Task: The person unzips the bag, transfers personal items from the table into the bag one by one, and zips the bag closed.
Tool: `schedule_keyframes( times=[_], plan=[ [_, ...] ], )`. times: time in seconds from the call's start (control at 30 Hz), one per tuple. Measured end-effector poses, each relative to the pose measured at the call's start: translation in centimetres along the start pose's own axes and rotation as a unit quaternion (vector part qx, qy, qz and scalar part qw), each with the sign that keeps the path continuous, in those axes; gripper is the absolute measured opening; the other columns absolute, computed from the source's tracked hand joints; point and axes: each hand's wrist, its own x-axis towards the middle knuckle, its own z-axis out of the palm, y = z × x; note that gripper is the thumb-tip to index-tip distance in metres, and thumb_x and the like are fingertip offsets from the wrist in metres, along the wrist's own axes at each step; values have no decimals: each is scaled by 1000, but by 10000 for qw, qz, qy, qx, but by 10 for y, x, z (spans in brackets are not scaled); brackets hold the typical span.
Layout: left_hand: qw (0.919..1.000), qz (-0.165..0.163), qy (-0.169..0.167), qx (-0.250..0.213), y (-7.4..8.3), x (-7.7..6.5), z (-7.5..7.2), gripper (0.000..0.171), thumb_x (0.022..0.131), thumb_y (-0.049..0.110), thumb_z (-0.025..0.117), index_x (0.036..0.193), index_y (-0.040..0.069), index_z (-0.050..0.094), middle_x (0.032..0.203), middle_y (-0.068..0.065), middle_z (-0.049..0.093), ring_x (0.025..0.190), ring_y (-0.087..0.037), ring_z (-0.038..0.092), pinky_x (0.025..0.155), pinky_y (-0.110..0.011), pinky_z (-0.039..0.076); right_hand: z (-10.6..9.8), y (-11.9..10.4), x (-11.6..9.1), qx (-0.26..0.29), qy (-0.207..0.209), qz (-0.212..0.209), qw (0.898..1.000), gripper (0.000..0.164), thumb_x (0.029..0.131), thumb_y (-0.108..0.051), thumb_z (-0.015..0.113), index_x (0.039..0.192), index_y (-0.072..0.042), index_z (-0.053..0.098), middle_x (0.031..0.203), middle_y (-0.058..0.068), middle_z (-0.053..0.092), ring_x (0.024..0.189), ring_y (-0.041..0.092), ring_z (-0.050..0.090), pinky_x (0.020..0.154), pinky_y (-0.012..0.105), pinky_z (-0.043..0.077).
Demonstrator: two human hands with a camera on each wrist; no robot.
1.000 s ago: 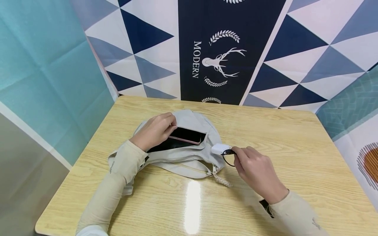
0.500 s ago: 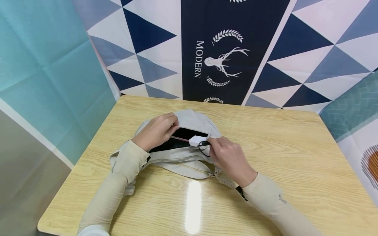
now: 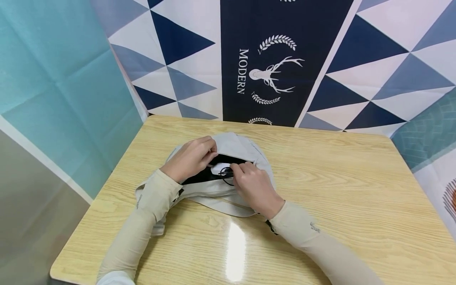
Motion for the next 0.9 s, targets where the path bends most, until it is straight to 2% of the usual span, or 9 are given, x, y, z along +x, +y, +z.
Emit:
schedule_keyframes(
  times=[0.23, 0.37, 0.47, 0.6, 0.7, 0.77, 0.9],
  plan=[
    [10000, -23, -38, 58, 2, 1, 1, 8, 98, 10, 63, 91, 10, 63, 89, 0, 59, 74, -13, 54, 69, -30, 48, 12, -10, 8, -112, -214, 24, 9997, 20, 82, 3, 71, 98, -2, 61, 80, 8, 61, 75, 25, 62, 49, 34, 51],
    [9999, -25, -94, 82, 2, 1, 0, 7, 98, 10, 63, 91, 10, 63, 90, 0, 59, 73, -13, 54, 68, -30, 47, 18, -14, 12, 127, -450, 49, 9989, 25, 81, 9, 67, 102, -4, 63, 80, 7, 58, 74, 24, 59, 46, 32, 47],
    [9999, -13, -142, 81, 2, 1, 0, 6, 98, 9, 63, 92, 10, 63, 90, -1, 59, 73, -14, 54, 67, -29, 47, 21, -16, 14, 388, -573, 57, 9976, 33, 80, 13, 66, 108, -5, 66, 84, 8, 60, 76, 24, 58, 50, 31, 49],
    [9999, 8, -124, 108, 1, 0, 3, 7, 98, 9, 63, 92, 10, 63, 90, 0, 59, 73, -13, 54, 67, -29, 48, 26, -19, 15, 567, -693, 19, 9960, 33, 82, 13, 66, 112, -2, 67, 99, 11, 64, 91, 25, 61, 70, 33, 56],
    [9998, 25, -104, 147, 0, -1, 3, 6, 98, 10, 63, 92, 10, 63, 90, -1, 60, 74, -13, 55, 67, -29, 48, 28, -19, 15, 667, -927, -105, 9934, 40, 81, 14, 65, 118, 1, 64, 117, 15, 62, 106, 28, 59, 87, 34, 54],
    [9998, 30, -115, 170, 0, -1, 3, 6, 98, 10, 64, 92, 10, 63, 90, -1, 60, 74, -13, 56, 68, -29, 49, 28, -19, 16, 668, -1256, -218, 9896, 51, 78, 10, 69, 128, 4, 59, 130, 19, 56, 118, 31, 54, 97, 36, 50],
    [9998, 12, -122, 187, -1, -1, 2, 5, 98, 10, 63, 93, 10, 63, 91, -1, 60, 74, -13, 57, 68, -29, 50, 29, -18, 14, 396, -2020, -472, 9775, 82, 77, -5, 79, 147, 9, 38, 152, 27, 35, 140, 37, 37, 113, 42, 35]
  ],
)
